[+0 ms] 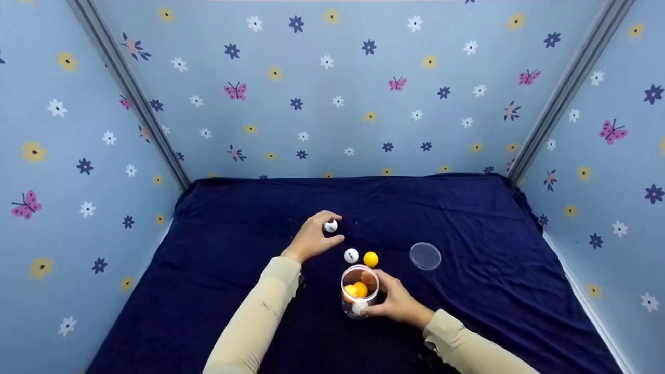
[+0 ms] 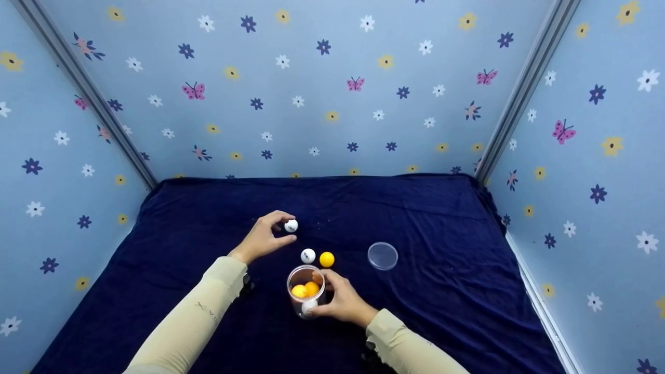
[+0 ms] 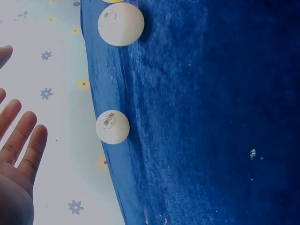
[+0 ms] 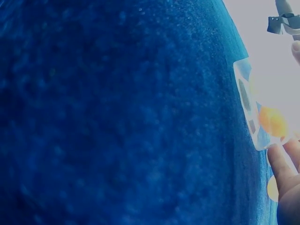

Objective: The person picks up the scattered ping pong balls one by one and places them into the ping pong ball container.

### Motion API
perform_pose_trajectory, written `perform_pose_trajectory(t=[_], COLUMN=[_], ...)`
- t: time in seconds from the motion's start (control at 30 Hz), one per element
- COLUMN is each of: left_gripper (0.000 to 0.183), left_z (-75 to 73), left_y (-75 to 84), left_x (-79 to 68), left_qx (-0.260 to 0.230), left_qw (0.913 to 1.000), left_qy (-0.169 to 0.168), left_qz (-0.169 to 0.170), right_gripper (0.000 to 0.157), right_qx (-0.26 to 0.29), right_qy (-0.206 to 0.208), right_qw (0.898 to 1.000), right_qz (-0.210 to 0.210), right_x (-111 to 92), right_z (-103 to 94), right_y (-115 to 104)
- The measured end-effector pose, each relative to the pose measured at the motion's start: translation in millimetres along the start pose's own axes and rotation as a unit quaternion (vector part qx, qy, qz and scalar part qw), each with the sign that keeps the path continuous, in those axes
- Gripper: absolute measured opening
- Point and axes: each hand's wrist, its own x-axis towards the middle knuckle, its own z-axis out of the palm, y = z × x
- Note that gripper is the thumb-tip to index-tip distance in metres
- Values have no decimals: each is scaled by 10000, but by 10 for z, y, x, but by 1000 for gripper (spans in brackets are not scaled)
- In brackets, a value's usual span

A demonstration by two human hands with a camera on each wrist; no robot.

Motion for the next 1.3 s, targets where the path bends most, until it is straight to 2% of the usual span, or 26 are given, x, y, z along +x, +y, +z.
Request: perform_pose_trajectory(t=[0.3,0.63,1.1,1.3], left_gripper=[48,52,59,62], left_z=[-21,-80,-53,-26], left_y=[-111,-125,-203,-258], left_x=[50,130,186,199], left_qx=[382,715,589,466], left_qw=[9988,9950,9939,9921], left_qy=[12,-287,-319,-228], left_qz=[-322,-627,-874,-1144], right_gripper=[81,83,82,81], right_qx=[88,176,87,73], right_qy=[16,2,14,14], right_qw=[9999,9998,9999,9997], right_qz=[-131,-83,-66,-216], right_x=[2,11,-12,-6], right_z=[13,2,2,2], right_y=[18,8,-4,4])
